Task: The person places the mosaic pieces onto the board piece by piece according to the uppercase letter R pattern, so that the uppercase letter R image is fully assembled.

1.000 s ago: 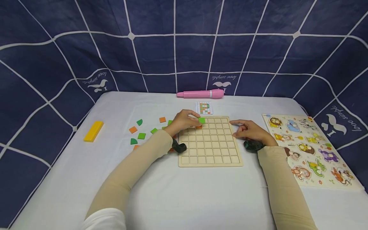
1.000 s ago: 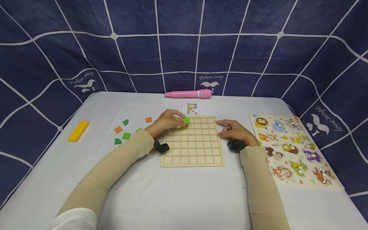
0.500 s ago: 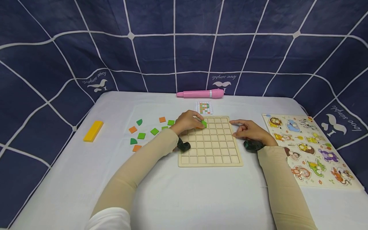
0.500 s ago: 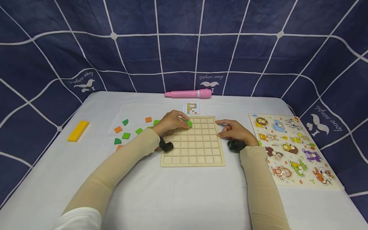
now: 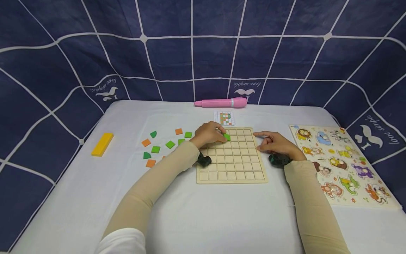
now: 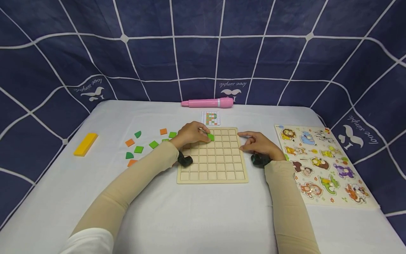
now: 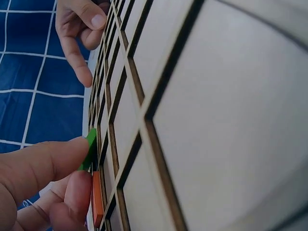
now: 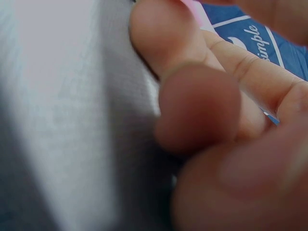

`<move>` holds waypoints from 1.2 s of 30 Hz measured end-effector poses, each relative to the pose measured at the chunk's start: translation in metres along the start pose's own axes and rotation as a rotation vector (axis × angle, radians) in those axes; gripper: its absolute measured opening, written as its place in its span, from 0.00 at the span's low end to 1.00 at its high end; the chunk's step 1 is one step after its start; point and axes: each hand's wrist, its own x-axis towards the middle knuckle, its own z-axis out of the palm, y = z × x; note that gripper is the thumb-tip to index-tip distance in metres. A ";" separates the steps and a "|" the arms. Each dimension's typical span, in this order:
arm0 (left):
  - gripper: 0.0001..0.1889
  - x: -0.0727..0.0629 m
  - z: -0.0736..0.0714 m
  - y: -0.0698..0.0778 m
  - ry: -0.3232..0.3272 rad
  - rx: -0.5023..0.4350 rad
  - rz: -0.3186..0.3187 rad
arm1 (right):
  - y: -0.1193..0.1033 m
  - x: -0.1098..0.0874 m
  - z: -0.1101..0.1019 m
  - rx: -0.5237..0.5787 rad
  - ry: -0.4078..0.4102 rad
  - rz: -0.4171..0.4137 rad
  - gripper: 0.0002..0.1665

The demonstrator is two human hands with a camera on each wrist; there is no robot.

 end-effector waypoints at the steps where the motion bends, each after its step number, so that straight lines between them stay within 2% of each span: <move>1: 0.16 0.000 0.000 0.000 0.000 0.003 -0.002 | 0.000 0.000 0.000 0.003 -0.001 -0.001 0.40; 17: 0.16 0.001 0.000 -0.001 -0.021 0.001 -0.007 | -0.001 0.000 0.000 0.015 -0.006 0.005 0.40; 21: 0.17 0.001 -0.002 -0.002 -0.036 -0.009 0.010 | 0.000 -0.001 0.000 0.016 -0.005 0.006 0.40; 28: 0.19 -0.001 -0.020 -0.008 -0.120 -0.065 0.123 | -0.001 -0.001 0.000 0.012 -0.004 0.004 0.40; 36: 0.21 0.001 -0.053 -0.032 -0.275 -0.121 0.260 | -0.001 -0.001 0.000 -0.002 -0.003 0.011 0.41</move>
